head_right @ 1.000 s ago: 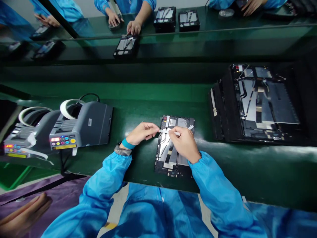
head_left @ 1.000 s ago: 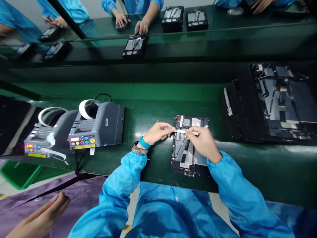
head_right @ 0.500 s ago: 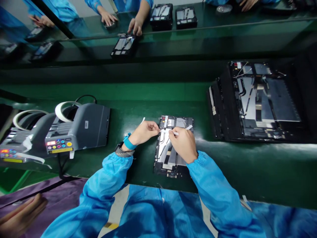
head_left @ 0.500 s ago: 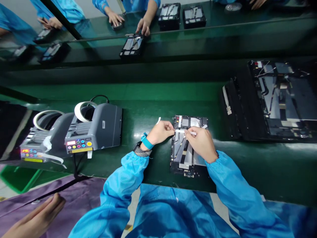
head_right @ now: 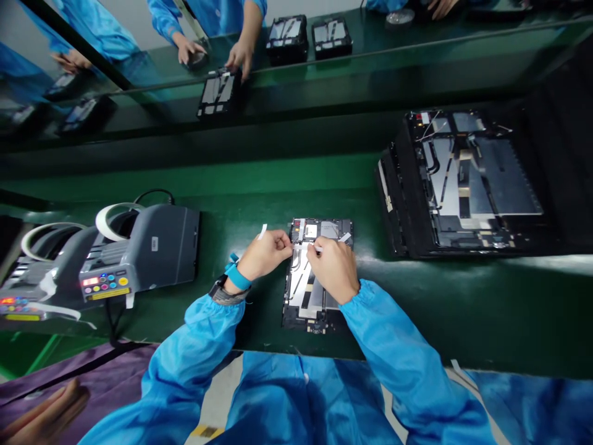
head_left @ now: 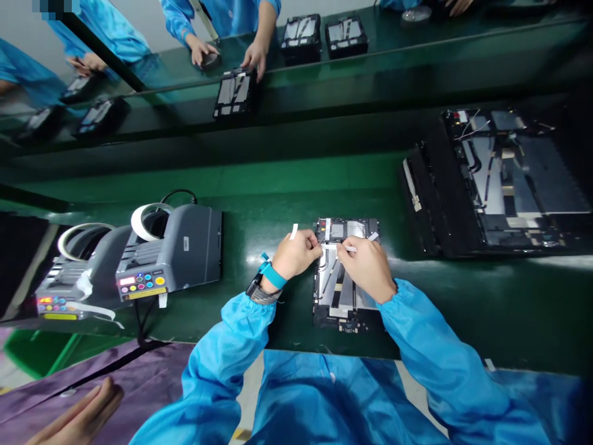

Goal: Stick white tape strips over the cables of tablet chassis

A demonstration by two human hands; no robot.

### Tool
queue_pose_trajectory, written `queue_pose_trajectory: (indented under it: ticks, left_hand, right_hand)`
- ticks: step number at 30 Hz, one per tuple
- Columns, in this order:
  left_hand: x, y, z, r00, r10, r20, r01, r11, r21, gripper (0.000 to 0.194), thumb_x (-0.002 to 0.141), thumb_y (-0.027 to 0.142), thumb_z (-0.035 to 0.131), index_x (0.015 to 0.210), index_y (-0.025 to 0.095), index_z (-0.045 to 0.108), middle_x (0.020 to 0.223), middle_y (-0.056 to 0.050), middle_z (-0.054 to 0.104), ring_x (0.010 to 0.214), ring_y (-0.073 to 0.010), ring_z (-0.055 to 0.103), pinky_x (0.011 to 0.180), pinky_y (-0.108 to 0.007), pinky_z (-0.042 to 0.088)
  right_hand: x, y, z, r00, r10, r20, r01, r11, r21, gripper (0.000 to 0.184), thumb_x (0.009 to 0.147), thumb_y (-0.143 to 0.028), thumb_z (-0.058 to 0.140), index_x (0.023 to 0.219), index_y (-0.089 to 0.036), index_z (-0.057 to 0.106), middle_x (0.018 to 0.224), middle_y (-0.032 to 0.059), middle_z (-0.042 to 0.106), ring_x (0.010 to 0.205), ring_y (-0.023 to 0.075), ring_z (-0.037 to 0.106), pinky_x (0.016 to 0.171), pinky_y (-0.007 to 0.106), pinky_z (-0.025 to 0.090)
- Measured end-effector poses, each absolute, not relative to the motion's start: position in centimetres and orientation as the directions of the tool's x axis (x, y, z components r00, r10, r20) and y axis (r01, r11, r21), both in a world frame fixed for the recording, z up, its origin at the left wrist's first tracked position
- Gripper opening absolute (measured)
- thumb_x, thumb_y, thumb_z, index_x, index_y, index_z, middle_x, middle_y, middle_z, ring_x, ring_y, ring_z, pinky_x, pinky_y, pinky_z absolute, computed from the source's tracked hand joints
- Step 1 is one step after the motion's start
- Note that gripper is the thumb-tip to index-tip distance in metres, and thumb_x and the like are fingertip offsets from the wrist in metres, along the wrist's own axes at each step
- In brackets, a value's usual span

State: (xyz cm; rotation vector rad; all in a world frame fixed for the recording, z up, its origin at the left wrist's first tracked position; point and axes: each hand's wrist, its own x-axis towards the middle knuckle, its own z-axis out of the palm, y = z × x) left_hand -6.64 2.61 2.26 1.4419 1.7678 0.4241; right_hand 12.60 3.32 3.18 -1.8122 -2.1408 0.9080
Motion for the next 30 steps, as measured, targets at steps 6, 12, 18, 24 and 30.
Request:
queue_pose_trajectory:
  ticks: [6, 12, 18, 24, 30]
  left_hand:
    - [-7.1, 2.9, 2.0, 0.021, 0.912, -0.410, 0.581, 0.322, 0.747, 0.008, 0.078, 0.018, 0.066, 0.071, 0.020, 0.061, 0.058, 0.006, 0.054, 0.057, -0.0118, 0.047, 0.057, -0.025, 0.033]
    - [-7.7, 3.0, 1.3, 0.030, 0.914, -0.405, 0.563, 0.319, 0.763, 0.010, 0.077, 0.024, 0.068, 0.071, 0.020, 0.062, 0.061, 0.004, 0.057, 0.058, -0.0118, 0.050, 0.056, -0.024, 0.035]
    - [-8.3, 3.2, 0.3, 0.049, 0.906, -0.420, 0.505, 0.340, 0.793, 0.013, 0.076, 0.027, 0.071, 0.069, 0.020, 0.063, 0.063, 0.002, 0.061, 0.060, -0.0123, 0.053, 0.057, -0.024, 0.040]
    - [-8.2, 3.1, 0.2, 0.063, 0.910, -0.409, 0.491, 0.329, 0.807, 0.012, 0.076, 0.026, 0.071, 0.070, 0.020, 0.063, 0.063, 0.003, 0.060, 0.060, -0.0123, 0.053, 0.059, -0.024, 0.041]
    - [-8.0, 3.0, 0.2, 0.056, 0.919, -0.390, 0.478, 0.318, 0.819, 0.012, 0.077, 0.025, 0.070, 0.070, 0.019, 0.061, 0.062, 0.004, 0.056, 0.060, -0.0118, 0.050, 0.058, -0.024, 0.037]
  right_hand:
    - [12.5, 3.4, 3.5, -0.227, 0.939, -0.259, 0.838, 0.052, -0.543, 0.027, 0.099, -0.034, 0.059, 0.077, -0.022, 0.069, 0.077, 0.0057, 0.075, 0.073, 0.0204, 0.067, 0.065, 0.030, 0.030]
    - [12.5, 3.3, 3.6, -0.239, 0.934, -0.264, 0.848, 0.069, -0.525, 0.027, 0.100, -0.033, 0.059, 0.079, -0.022, 0.071, 0.080, 0.0060, 0.078, 0.076, 0.0206, 0.069, 0.065, 0.029, 0.030]
    - [12.5, 3.3, 3.6, -0.233, 0.937, -0.260, 0.856, 0.071, -0.511, 0.026, 0.100, -0.034, 0.059, 0.082, -0.022, 0.074, 0.083, 0.0068, 0.079, 0.078, 0.0213, 0.071, 0.065, 0.029, 0.030]
    - [12.5, 3.4, 3.7, -0.236, 0.936, -0.263, 0.858, 0.073, -0.508, 0.026, 0.101, -0.033, 0.058, 0.083, -0.022, 0.074, 0.082, 0.0065, 0.079, 0.077, 0.0207, 0.070, 0.065, 0.029, 0.030]
    - [12.6, 3.4, 3.7, -0.242, 0.937, -0.251, 0.851, 0.080, -0.518, 0.027, 0.101, -0.033, 0.057, 0.081, -0.022, 0.073, 0.080, 0.0068, 0.077, 0.074, 0.0206, 0.068, 0.064, 0.030, 0.029]
